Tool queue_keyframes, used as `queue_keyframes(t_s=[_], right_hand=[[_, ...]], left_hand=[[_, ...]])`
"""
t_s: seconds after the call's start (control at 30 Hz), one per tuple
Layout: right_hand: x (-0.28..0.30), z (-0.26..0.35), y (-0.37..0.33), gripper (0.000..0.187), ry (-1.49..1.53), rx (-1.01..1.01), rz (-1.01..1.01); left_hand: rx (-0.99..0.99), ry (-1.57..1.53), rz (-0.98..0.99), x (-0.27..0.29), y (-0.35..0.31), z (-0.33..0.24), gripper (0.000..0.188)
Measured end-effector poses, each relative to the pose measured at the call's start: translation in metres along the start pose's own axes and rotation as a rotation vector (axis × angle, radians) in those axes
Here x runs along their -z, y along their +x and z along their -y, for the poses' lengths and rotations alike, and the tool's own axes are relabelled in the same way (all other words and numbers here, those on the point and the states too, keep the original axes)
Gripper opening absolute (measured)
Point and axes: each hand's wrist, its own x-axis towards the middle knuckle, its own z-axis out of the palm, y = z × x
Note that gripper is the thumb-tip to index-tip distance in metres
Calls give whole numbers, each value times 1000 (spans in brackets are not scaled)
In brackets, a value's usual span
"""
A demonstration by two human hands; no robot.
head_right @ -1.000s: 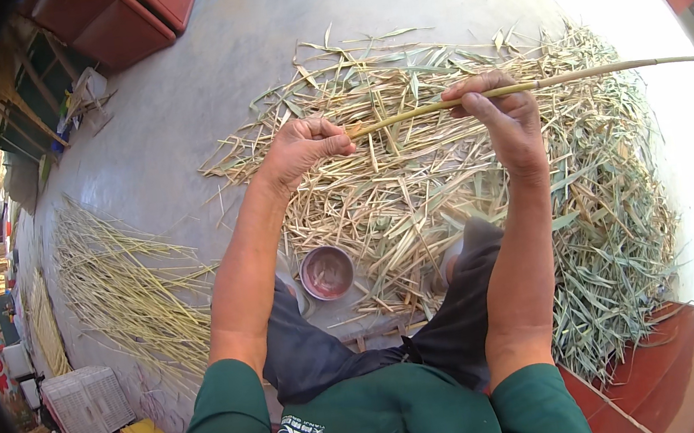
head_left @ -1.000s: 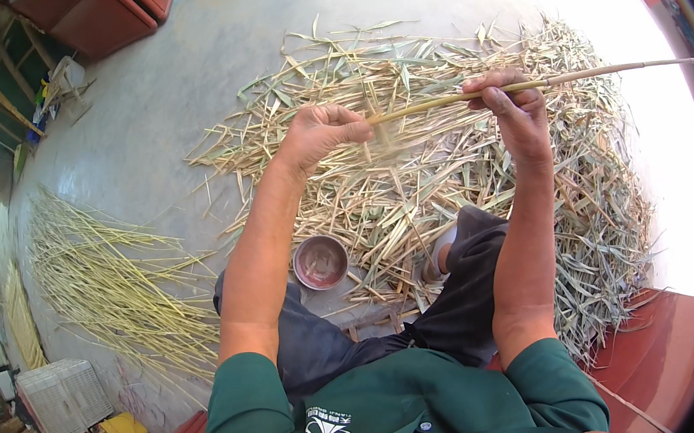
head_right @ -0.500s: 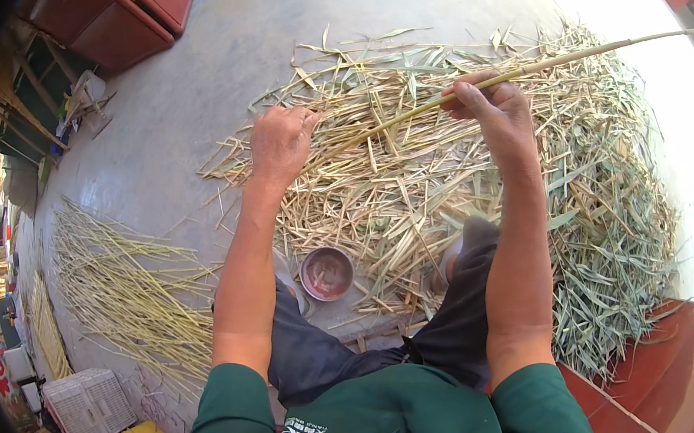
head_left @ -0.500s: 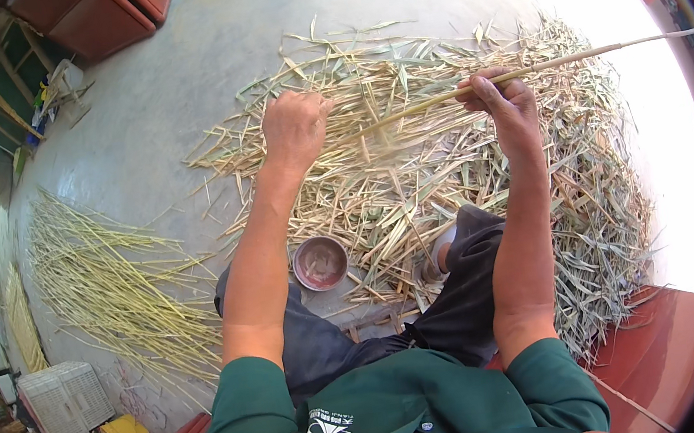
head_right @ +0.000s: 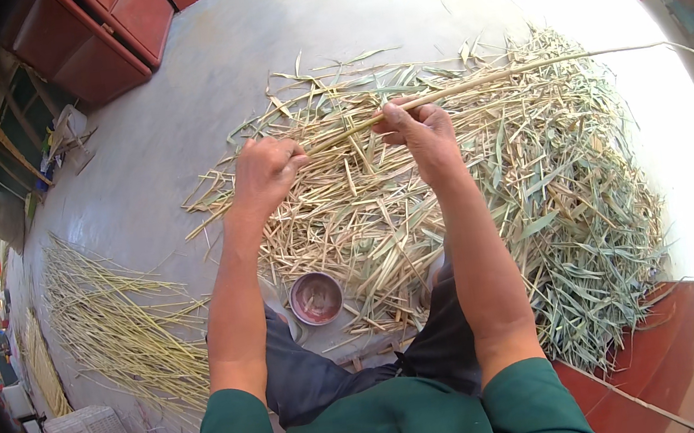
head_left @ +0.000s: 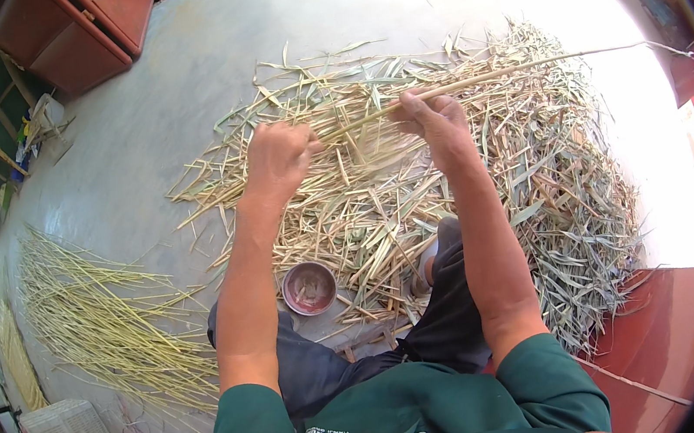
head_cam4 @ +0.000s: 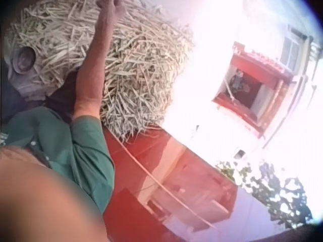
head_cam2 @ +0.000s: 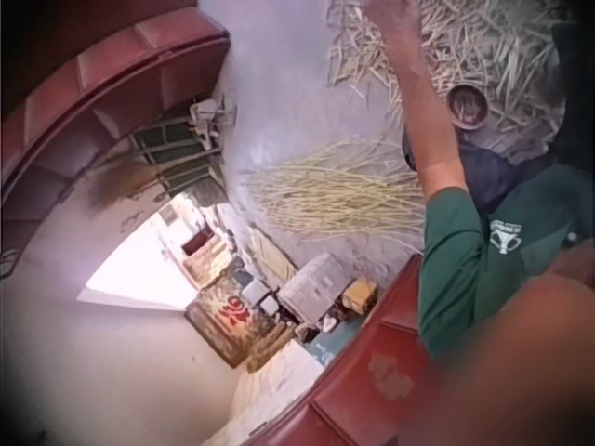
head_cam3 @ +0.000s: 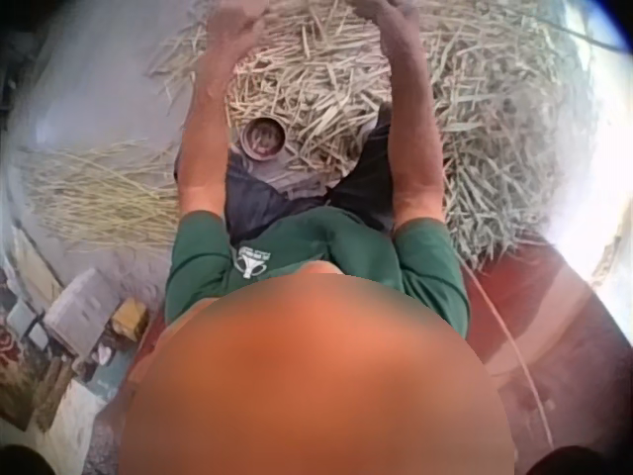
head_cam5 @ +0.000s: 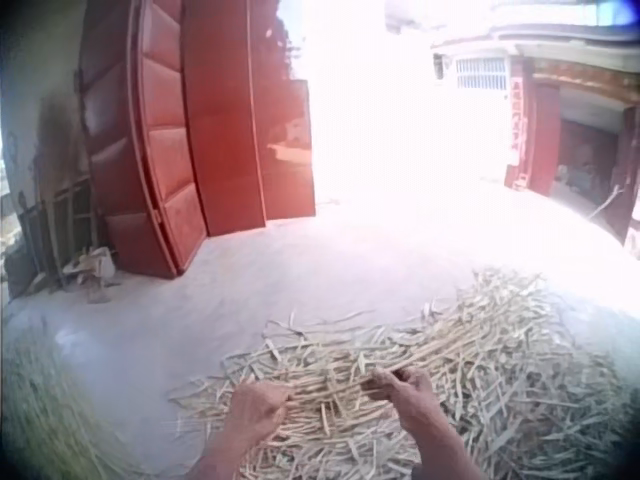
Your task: The person sits on the floor and repeatedly strips leaves from dried plant stalks by hand. They separate the stalks from the leaves and place the processed stalks into a pile on the left.
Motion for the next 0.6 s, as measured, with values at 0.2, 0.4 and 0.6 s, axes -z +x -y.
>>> queue_keyframes(t_s=[0.2, 0.4, 0.6], right_hand=[[56, 25, 9, 22, 56, 66, -221], [-5, 2, -12, 28, 61, -69, -43], [-18, -7, -13, 30, 81, -72, -24]], left_hand=[[365, 66, 202, 27, -20, 45, 15], [-75, -196, -247, -1, 4, -28, 24], [-147, -241, -430, -17, 3, -34, 19]])
